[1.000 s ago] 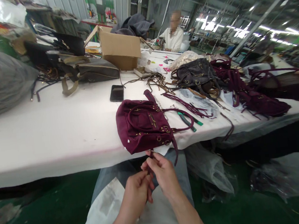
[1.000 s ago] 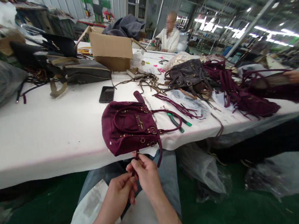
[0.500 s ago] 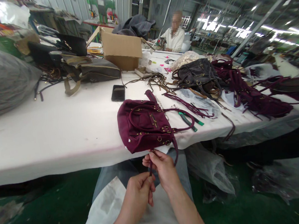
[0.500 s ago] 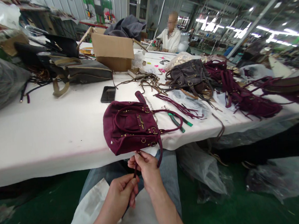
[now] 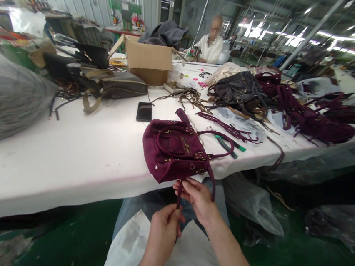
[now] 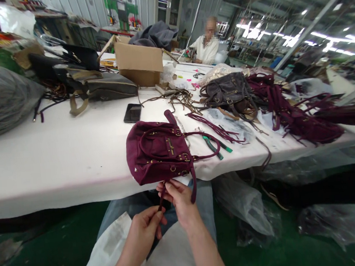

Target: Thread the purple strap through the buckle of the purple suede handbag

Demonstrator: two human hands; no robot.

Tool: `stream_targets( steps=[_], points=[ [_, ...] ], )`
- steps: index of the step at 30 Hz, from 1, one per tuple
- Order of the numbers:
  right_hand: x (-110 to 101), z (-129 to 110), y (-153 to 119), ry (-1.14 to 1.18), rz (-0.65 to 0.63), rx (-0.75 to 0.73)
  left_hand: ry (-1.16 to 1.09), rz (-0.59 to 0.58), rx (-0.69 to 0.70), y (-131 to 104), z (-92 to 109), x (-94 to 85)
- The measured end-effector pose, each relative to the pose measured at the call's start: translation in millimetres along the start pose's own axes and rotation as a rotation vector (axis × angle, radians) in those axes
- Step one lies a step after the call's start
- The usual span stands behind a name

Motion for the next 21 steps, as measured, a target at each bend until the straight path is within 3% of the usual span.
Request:
stream_targets(
  steps=[6,12,17,21],
  points=[
    [2,-5,0,-0.038,-0.046,0.012,-0.13,-0.252,0.004,9,18,6.8],
    [-13,-9,9,-0.19,0.011,-0.069,-0.265,-0.184,-0.008,40,37,6.6],
    [-6,-21,6,-0.221,-0.033,-0.119,0.061,-0.126,0.151,41,70,10.2],
    [6,-19,1,-0.148,-0.09,-0.026,-0.207,-0.246,0.032,43,59,20.8]
  ],
)
Point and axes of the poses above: each hand's wrist, its own y-axis towards the middle knuckle, its own x-axis out of the palm, z = x × y, the point moved 8 cm from there along y, towards the middle knuckle, and after that the axes turned 11 degrees about -x, right-handed, at the moved point
